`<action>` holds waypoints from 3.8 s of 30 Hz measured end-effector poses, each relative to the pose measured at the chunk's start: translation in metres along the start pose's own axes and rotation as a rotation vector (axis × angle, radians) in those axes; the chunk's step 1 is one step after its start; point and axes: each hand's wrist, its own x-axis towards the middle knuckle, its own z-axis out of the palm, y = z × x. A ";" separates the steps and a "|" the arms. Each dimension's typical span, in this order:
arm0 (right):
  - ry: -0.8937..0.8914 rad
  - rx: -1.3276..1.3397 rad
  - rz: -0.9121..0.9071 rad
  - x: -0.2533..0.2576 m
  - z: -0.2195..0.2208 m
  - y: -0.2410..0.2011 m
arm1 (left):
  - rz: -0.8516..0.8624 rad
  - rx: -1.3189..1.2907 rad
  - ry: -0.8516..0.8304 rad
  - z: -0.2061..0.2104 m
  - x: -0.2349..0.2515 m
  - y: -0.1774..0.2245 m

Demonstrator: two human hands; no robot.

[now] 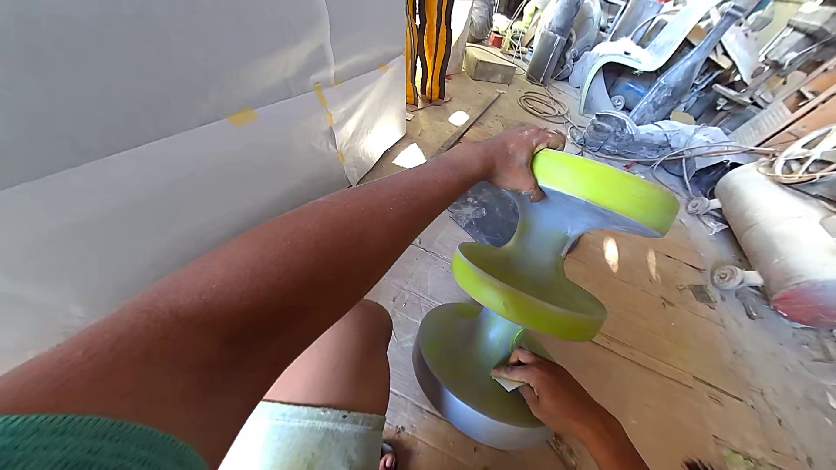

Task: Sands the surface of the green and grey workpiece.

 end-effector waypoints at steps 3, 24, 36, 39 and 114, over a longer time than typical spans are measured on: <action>0.000 0.126 -0.025 -0.004 -0.011 0.008 | 0.001 -0.049 0.010 -0.003 -0.009 -0.008; 0.416 -0.200 0.047 0.011 0.029 0.038 | -0.109 -0.171 -0.004 -0.012 -0.025 -0.033; 0.936 -0.528 -0.102 0.021 0.019 0.015 | -0.109 -0.130 -0.021 -0.011 -0.017 -0.023; 0.789 -0.615 0.082 0.032 0.032 -0.007 | -0.091 -0.129 -0.013 -0.009 -0.015 -0.022; 0.325 -0.100 -0.004 0.003 0.029 0.025 | -0.089 -0.128 -0.026 -0.009 -0.011 -0.014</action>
